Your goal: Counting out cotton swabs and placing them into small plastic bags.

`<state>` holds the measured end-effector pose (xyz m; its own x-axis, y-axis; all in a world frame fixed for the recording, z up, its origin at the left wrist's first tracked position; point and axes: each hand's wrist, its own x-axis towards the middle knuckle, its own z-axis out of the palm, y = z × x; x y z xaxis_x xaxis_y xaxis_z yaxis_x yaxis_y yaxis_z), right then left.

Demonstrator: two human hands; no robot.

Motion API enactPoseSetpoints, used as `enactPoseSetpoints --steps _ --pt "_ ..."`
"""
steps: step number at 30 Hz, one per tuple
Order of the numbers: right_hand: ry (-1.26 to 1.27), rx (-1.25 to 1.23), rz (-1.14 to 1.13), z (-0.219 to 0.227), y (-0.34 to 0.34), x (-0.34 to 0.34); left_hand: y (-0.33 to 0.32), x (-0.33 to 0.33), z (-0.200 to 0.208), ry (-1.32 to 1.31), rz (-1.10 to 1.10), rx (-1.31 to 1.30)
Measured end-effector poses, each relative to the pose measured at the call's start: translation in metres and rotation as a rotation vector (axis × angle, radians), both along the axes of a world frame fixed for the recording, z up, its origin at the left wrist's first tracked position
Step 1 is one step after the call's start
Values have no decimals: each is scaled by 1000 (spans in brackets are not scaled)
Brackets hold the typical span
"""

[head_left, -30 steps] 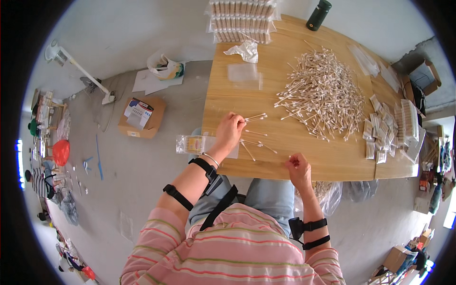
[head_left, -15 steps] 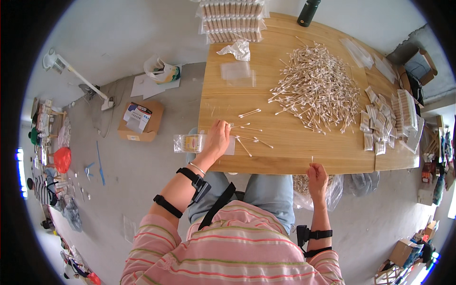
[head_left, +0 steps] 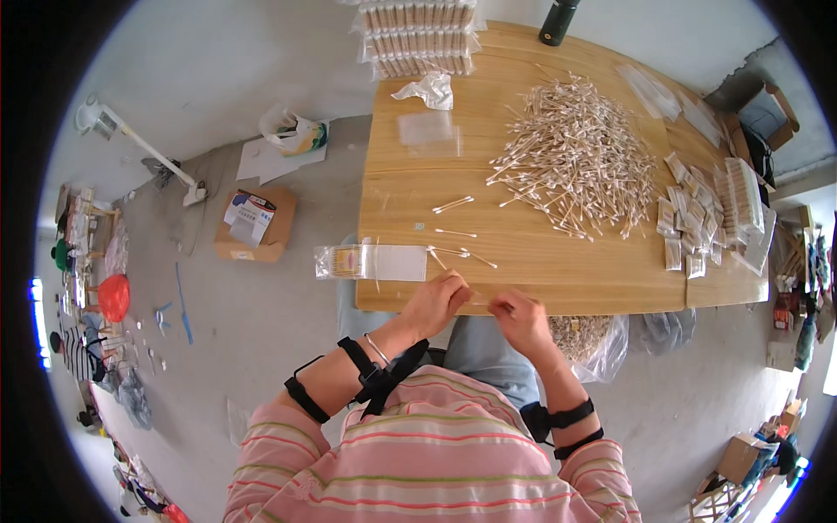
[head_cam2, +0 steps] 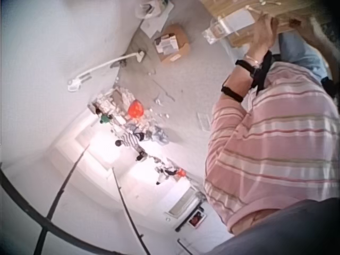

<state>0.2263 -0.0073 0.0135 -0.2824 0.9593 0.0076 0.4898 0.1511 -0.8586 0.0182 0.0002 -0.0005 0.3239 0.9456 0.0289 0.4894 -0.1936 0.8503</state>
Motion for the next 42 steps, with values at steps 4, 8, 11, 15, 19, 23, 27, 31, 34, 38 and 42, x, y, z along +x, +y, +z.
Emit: enactPoseSetpoints --steps 4,8,11,15,19,23,27,31,34,38,42 --pt "-162 -178 -211 -11 -32 82 -3 -21 -13 115 52 74" --pt "-664 -302 -351 6 -62 158 8 -40 -27 336 136 255" --pt "-768 -148 -431 10 -56 167 23 -34 -27 372 142 251" --pt "-486 -85 -329 9 0 127 41 -12 -32 405 86 333" --pt "-396 91 -182 -21 68 70 53 -7 -31 326 202 214" --pt "-517 320 -195 -30 123 30 47 -29 -33 289 223 160" --pt "-619 305 -346 -48 152 25 40 -35 -37 278 225 139" --pt "-560 292 -297 -65 147 8 58 -20 -30 339 267 192" --pt "-485 359 -250 -66 131 -19 81 -13 -32 344 271 282" --pt "-409 385 -260 -59 121 -36 90 -7 -39 292 285 280" --pt "-385 355 -303 -57 125 -36 70 -13 -47 221 183 327"
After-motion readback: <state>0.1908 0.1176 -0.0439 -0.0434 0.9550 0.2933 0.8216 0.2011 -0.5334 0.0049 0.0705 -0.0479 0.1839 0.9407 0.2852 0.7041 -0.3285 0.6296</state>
